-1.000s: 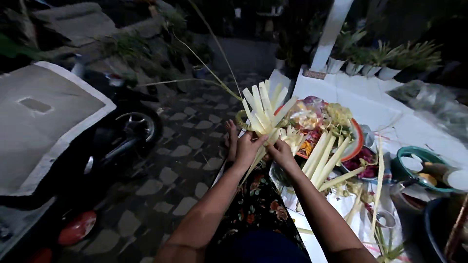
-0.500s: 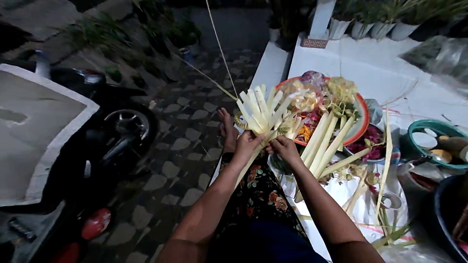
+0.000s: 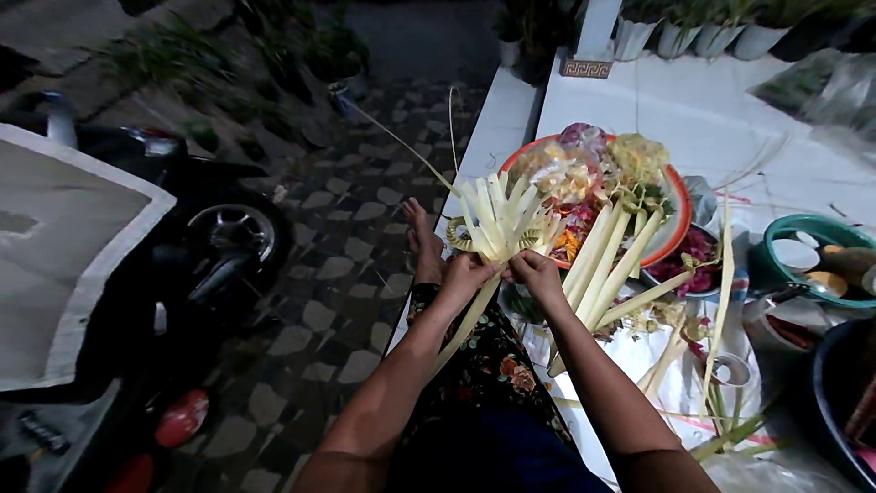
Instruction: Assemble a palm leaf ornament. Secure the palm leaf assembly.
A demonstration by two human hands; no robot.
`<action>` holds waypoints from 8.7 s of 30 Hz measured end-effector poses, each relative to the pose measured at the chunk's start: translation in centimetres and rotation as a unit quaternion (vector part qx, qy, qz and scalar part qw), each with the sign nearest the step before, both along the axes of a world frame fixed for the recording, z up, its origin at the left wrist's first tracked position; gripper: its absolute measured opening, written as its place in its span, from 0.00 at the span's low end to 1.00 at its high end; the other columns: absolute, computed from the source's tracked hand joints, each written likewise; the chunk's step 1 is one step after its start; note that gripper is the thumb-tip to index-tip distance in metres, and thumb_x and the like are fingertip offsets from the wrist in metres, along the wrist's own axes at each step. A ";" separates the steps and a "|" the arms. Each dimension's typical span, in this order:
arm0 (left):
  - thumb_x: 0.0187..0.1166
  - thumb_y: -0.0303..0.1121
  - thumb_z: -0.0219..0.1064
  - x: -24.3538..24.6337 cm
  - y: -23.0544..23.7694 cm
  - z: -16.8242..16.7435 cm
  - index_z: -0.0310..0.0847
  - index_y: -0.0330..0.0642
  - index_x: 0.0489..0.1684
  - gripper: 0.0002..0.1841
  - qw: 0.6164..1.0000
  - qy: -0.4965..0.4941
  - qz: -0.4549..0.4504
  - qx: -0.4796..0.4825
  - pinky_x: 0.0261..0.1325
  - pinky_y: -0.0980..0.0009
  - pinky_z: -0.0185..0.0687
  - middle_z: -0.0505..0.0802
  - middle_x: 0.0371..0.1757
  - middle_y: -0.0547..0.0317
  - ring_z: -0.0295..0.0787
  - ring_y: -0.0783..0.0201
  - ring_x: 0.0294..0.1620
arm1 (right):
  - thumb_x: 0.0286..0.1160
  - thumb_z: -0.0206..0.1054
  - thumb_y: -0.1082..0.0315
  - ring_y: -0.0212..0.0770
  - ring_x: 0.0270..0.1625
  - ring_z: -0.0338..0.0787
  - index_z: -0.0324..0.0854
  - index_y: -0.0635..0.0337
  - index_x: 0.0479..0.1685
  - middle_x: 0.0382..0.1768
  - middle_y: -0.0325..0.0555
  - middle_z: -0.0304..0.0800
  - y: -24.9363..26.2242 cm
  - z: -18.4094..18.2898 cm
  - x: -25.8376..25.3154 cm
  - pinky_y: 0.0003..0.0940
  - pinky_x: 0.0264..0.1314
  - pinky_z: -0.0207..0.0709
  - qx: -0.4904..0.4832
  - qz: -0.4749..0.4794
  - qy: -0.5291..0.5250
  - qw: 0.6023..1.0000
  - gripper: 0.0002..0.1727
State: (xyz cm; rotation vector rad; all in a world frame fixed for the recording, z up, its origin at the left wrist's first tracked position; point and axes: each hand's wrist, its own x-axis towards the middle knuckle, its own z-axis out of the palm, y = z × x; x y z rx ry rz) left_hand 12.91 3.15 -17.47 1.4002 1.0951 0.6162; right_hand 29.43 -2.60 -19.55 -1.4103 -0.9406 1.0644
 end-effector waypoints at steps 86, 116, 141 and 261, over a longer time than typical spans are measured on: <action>0.97 0.44 0.34 -5.1 -10.7 -7.2 0.70 0.40 0.70 0.23 0.859 -0.388 0.249 -0.223 0.70 0.56 0.81 0.85 0.72 0.49 0.85 0.55 0.69 | 0.87 0.62 0.50 0.51 0.49 0.91 0.90 0.57 0.47 0.50 0.49 0.92 -5.9 -3.8 -6.9 0.63 0.52 0.82 -0.067 0.269 -0.292 0.915 0.19; 0.97 0.41 0.32 -6.1 -8.8 -4.8 0.74 0.47 0.50 0.21 0.888 -0.411 0.171 -0.115 0.80 0.51 0.75 0.90 0.67 0.50 0.81 0.49 0.77 | 0.65 0.80 0.44 0.56 0.54 0.93 0.61 0.41 0.91 0.54 0.50 0.93 -5.0 0.9 0.3 0.69 0.59 0.82 -0.046 0.256 -0.314 0.913 0.49; 0.96 0.40 0.34 -5.2 -9.4 -5.4 0.76 0.36 0.59 0.24 0.938 -0.314 0.144 0.017 0.75 0.52 0.82 0.91 0.64 0.45 0.89 0.50 0.68 | 0.69 0.80 0.63 0.48 0.54 0.94 0.70 0.45 0.84 0.55 0.49 0.94 -5.8 -1.3 -3.0 0.57 0.60 0.87 -0.084 0.209 -0.153 0.962 0.39; 0.96 0.46 0.33 -8.7 -10.0 -2.9 0.84 0.34 0.46 0.32 0.951 -0.219 0.075 0.205 0.80 0.49 0.76 0.91 0.64 0.42 0.85 0.48 0.73 | 0.85 0.65 0.57 0.44 0.55 0.91 0.84 0.58 0.68 0.57 0.49 0.90 -9.0 1.7 -8.2 0.51 0.61 0.85 0.066 0.320 -0.323 0.888 0.20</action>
